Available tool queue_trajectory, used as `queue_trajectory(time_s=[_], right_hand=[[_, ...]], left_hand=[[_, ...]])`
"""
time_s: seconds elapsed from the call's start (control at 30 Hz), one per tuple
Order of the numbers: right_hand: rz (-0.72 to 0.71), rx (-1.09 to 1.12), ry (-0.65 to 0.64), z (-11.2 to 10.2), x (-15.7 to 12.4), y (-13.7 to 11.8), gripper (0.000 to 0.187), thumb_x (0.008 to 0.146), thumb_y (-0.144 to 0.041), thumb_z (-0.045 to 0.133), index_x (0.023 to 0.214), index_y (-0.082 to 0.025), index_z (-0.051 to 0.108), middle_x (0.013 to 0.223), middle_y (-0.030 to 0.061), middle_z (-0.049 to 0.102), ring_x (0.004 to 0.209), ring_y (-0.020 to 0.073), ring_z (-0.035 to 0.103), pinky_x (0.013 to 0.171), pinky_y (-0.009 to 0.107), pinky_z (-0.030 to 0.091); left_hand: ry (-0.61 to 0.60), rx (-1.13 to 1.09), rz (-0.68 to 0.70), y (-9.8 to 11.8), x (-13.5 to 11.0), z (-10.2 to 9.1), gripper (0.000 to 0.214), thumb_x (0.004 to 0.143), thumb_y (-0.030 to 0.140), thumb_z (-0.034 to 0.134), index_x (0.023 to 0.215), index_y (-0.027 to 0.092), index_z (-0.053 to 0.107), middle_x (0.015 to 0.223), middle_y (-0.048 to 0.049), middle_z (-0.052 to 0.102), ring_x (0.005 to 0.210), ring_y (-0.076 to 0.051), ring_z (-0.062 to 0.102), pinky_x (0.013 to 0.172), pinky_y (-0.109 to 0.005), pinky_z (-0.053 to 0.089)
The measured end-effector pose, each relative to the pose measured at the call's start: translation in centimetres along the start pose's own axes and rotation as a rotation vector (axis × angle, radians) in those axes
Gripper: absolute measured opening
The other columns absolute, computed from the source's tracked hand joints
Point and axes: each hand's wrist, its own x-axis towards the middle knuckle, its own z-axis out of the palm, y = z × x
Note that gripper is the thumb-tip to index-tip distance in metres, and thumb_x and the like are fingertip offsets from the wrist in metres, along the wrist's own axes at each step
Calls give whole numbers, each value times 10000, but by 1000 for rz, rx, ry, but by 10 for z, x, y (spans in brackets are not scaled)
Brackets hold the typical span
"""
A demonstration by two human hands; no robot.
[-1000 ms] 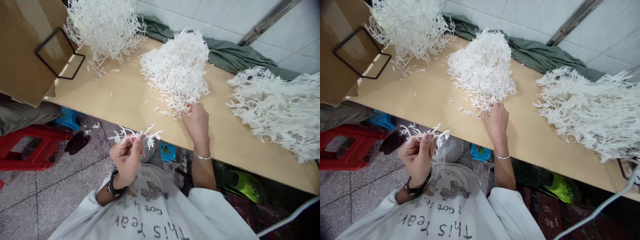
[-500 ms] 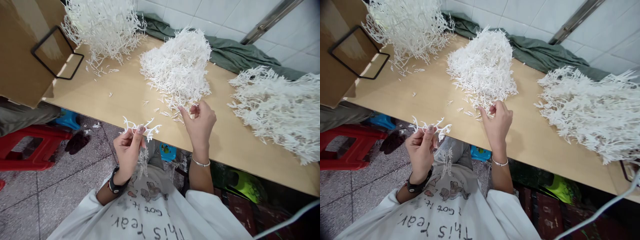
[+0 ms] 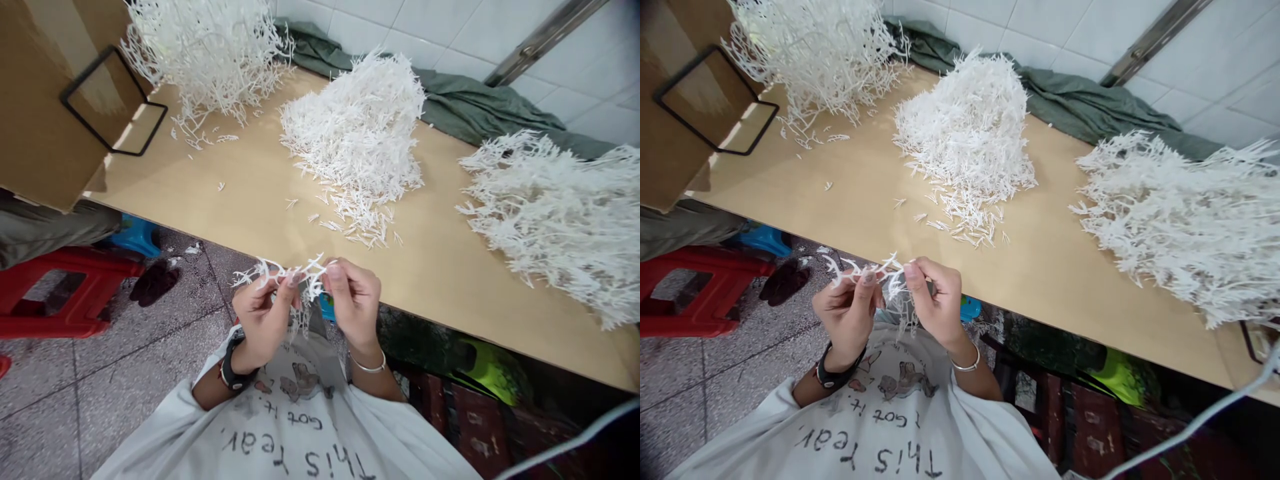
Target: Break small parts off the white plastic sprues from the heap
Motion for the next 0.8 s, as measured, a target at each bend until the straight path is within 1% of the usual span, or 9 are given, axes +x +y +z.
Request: queue_trajectory(time_s=[0.1, 0.17, 0.23, 0.33, 0.4, 0.47, 0.53, 0.67, 0.8], right_hand=[[12, 60, 149, 0, 1, -5, 424, 953, -376, 467, 572, -194, 420, 525, -27, 385, 468, 94, 342, 459, 270, 245], [-40, 101, 393, -13, 10, -4, 428, 945, -392, 466, 564, -208, 399, 517, -29, 355, 468, 107, 347, 470, 276, 263], [-157, 120, 739, -39, 27, 0, 444, 932, -423, 449, 550, -226, 341, 509, -41, 263, 459, 117, 310, 476, 284, 267], [-305, -31, 988, -83, 57, 13, 376, 905, -391, 458, 596, -245, 302, 572, -48, 238, 469, 108, 220, 487, 293, 210], [-242, -363, 794, -98, 71, 23, 261, 881, -331, 486, 658, -238, 388, 619, -15, 376, 538, 135, 355, 538, 305, 280], [-77, -757, 449, -100, 79, 34, 80, 826, -265, 556, 784, -214, 511, 769, 47, 547, 746, 202, 502, 681, 350, 373], [85, -1032, 240, -93, 82, 43, 176, 774, -235, 614, 939, -192, 572, 948, 95, 614, 942, 270, 517, 808, 417, 379], [125, -1088, 277, -84, 83, 47, 68, 824, -242, 577, 862, -186, 582, 871, 63, 624, 893, 238, 537, 827, 402, 362], [-34, -878, 329, -79, 72, 34, 412, 926, -335, 475, 547, -199, 389, 505, -40, 360, 523, 124, 394, 693, 330, 361]], left_hand=[[-38, -43, 56, 2, -5, 3, 254, 857, 246, 641, 613, 176, 645, 439, 49, 519, 373, -61, 443, 388, -203, 359], [24, -92, 87, 3, -4, 2, 239, 871, 241, 625, 639, 185, 646, 444, 58, 510, 366, -53, 429, 377, -194, 348], [150, -101, 99, 5, 0, -2, 225, 875, 248, 626, 659, 186, 641, 439, 71, 490, 359, -40, 411, 377, -179, 337], [184, -45, 33, 4, 7, -7, 314, 851, 295, 658, 575, 164, 588, 415, 70, 475, 360, -36, 409, 403, -180, 358], [113, -38, -62, 2, 11, -6, 357, 839, 338, 668, 547, 156, 574, 409, 59, 488, 362, -38, 407, 406, -185, 356], [65, -81, -159, -2, 12, -1, 357, 833, 374, 668, 565, 150, 596, 413, 53, 499, 365, -34, 392, 397, -181, 328], [42, -129, -234, -5, 14, 3, 359, 819, 396, 680, 571, 146, 611, 418, 51, 500, 371, -28, 371, 385, -179, 286], [53, -159, -308, -9, 18, 5, 361, 801, 400, 697, 558, 146, 616, 421, 47, 506, 372, -26, 327, 368, -187, 221], [46, -186, -325, -10, 20, 5, 333, 798, 401, 698, 587, 152, 636, 438, 41, 532, 380, -29, 341, 375, -178, 242]])
